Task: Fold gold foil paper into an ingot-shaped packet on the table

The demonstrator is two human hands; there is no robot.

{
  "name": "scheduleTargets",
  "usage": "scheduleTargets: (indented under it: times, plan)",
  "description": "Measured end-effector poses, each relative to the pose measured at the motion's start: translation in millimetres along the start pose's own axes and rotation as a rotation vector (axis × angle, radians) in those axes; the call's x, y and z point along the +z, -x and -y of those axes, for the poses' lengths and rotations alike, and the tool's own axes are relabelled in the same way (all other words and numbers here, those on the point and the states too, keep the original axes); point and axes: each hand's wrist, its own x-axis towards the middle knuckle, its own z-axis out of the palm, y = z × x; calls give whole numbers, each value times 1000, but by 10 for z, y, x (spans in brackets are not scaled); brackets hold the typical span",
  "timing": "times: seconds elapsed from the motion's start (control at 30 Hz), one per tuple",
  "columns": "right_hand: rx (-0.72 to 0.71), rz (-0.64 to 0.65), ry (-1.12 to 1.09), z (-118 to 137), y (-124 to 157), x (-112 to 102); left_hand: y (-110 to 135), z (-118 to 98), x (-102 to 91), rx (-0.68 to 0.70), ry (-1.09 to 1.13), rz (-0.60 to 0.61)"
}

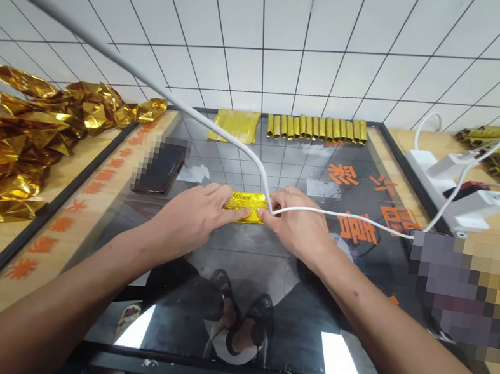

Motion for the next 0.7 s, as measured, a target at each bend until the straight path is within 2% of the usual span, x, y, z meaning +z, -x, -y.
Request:
scheduleTargets:
  times: [0.27,0.53,0.7]
  plan:
    - [8,13,0,45,0,-32,-33,-209,-14,63,32,38]
    - [29,14,4,33,-11,-20,-28,-192,80,93,211,52]
    - [72,-1,50,21,10,-82,-51,-214,28,88,182,122]
